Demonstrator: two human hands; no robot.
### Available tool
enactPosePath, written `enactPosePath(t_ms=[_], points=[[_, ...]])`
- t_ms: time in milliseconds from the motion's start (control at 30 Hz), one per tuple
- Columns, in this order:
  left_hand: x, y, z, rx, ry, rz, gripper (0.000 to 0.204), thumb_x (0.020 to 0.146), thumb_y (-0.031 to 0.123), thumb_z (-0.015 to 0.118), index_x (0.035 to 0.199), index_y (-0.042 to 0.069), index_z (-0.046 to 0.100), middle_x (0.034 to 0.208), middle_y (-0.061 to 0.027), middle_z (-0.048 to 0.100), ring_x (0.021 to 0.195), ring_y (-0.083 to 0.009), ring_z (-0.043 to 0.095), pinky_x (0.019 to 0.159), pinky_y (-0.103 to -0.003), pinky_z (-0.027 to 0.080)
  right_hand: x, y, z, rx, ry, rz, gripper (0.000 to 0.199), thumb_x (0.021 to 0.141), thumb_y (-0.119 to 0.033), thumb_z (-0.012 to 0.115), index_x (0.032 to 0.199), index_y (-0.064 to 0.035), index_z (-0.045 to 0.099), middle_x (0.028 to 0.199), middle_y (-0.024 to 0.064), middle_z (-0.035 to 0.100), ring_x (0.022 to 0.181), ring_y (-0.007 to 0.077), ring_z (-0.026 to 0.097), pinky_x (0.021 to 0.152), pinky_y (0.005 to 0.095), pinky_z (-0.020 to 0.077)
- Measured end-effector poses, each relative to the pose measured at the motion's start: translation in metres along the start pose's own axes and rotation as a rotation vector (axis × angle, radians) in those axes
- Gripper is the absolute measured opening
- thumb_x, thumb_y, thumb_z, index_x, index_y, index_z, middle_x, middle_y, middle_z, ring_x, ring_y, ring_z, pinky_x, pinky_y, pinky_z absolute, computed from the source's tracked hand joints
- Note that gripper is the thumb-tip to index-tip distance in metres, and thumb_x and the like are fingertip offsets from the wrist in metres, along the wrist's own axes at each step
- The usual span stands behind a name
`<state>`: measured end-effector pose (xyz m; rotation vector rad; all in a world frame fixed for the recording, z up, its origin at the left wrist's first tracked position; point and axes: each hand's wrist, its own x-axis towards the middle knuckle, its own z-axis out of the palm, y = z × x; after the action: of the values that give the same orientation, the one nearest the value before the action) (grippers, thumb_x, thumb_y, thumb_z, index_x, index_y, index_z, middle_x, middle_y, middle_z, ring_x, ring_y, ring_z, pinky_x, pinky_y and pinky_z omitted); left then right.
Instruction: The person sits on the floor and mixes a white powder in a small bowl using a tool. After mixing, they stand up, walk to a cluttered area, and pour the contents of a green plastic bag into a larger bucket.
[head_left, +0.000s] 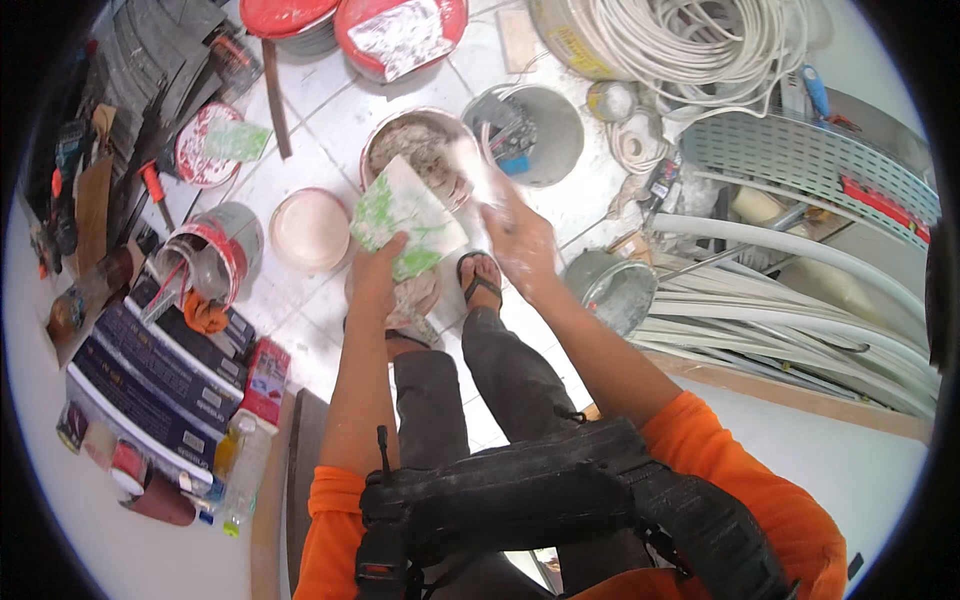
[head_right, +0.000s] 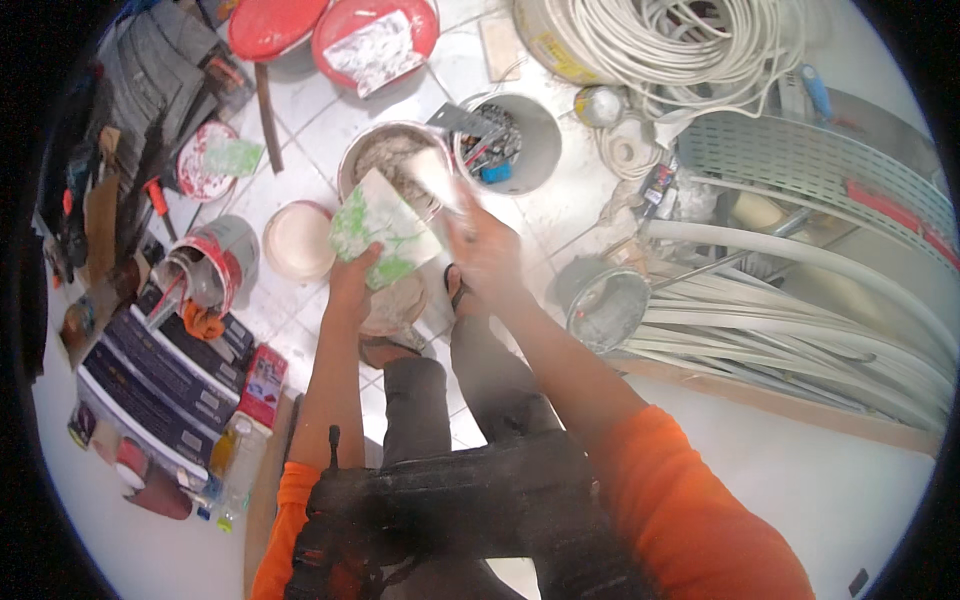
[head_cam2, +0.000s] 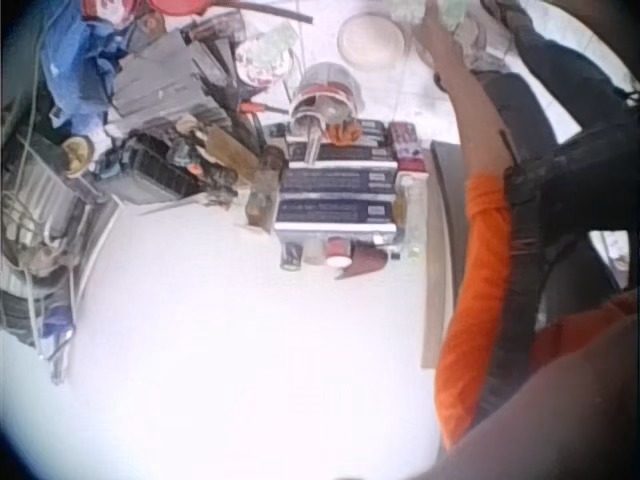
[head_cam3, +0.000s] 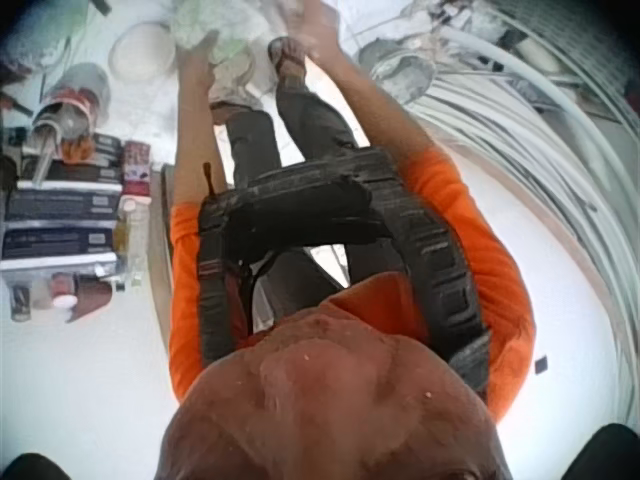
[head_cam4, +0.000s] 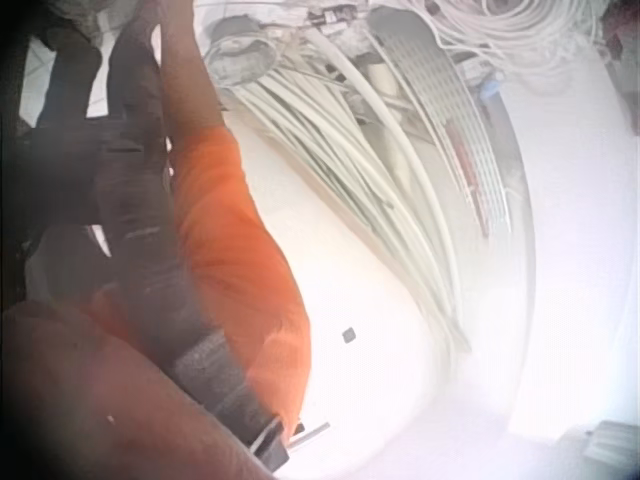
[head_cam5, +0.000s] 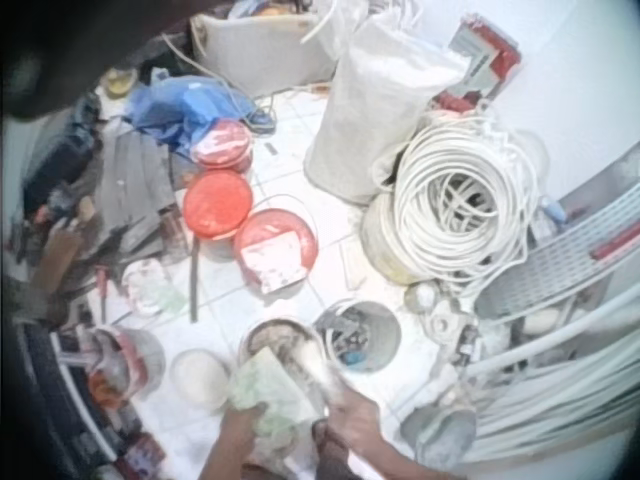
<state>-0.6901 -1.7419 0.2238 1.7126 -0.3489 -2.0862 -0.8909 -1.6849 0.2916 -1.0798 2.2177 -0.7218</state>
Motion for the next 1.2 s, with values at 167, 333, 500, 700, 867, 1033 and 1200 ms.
enactPosePath(t_ms=[167,333,500,700,867,1033,1200], points=[[-0.001,0.006,0.008,0.011,0.012,-0.124,0.059,0.092,0.001,0.070,0.145,0.003,0.046,0.136,-0.0115,0.060,0.122,-0.0277,0.061,0.100,-0.043,0.056,0.017,0.087,0.004,0.898,0.130,1.190,0.040,0.098,-0.017,0.063,0.130,0.0050,0.057,0.108,0.0230,0.066,0.101,0.0309,0.070,0.086,0.0414,0.0607],[-0.005,0.007,0.005,0.003,-0.013,-0.115,0.059,0.092,0.004,0.071,0.146,0.003,0.046,0.134,-0.0117,0.062,0.119,-0.0267,0.063,0.100,-0.041,0.055,0.098,0.118,0.044,1.213,0.354,1.023,0.035,0.100,-0.020,0.063,0.126,0.0038,0.056,0.116,0.0202,0.061,0.102,0.0328,0.068,0.087,0.0488,0.0628],[0.000,0.006,0.007,-0.022,0.015,-0.051,0.059,0.092,0.006,0.073,0.144,0.002,0.047,0.128,-0.0120,0.065,0.115,-0.0256,0.065,0.098,-0.039,0.055,0.150,0.125,0.028,1.384,0.345,0.798,0.028,0.107,-0.015,0.054,0.125,0.0056,0.053,0.126,0.0190,0.056,0.110,0.0360,0.064,0.091,0.0547,0.0641],[-0.009,0.021,0.023,0.133,0.025,-0.027,0.061,0.090,0.004,0.073,0.144,0.000,0.044,0.130,-0.0141,0.063,0.114,-0.0242,0.065,0.096,-0.038,0.056,0.086,0.112,-0.025,0.042,-0.047,0.265,0.044,0.106,-0.020,0.049,0.145,0.0013,0.045,0.105,0.0199,0.069,0.096,0.0317,0.070,0.084,0.0446,0.0575],[-0.007,0.016,0.020,0.088,0.084,0.005,0.061,0.091,-0.001,0.070,0.146,0.001,0.042,0.133,-0.0146,0.061,0.115,-0.0261,0.064,0.097,-0.038,0.055,-0.018,-0.041,-0.009,-0.291,-0.669,0.189,0.040,0.102,-0.014,0.051,0.139,-0.0047,0.060,0.109,0.0263,0.070,0.093,0.0388,0.070,0.083,0.0472,0.0559],[-0.006,0.011,0.025,0.119,0.066,0.015,0.057,0.093,-0.002,0.068,0.145,0.001,0.044,0.132,-0.0140,0.062,0.115,-0.0254,0.064,0.096,-0.038,0.055,0.007,-0.003,0.056,-0.101,-0.269,0.008,0.035,0.097,-0.011,0.052,0.129,-0.0045,0.065,0.100,0.0259,0.070,0.085,0.0427,0.070,0.078,0.0502,0.0572],[0.003,0.000,0.015,0.058,0.133,0.038,0.042,0.092,0.002,0.071,0.132,-0.003,0.059,0.120,-0.0138,0.070,0.101,-0.0234,0.070,0.083,-0.035,0.058,0.011,-0.001,0.052,-0.325,-0.322,-0.166,0.030,0.090,-0.009,0.058,0.118,-0.0071,0.069,0.090,0.0184,0.072,0.082,0.0330,0.071,0.071,0.0464,0.0578]])
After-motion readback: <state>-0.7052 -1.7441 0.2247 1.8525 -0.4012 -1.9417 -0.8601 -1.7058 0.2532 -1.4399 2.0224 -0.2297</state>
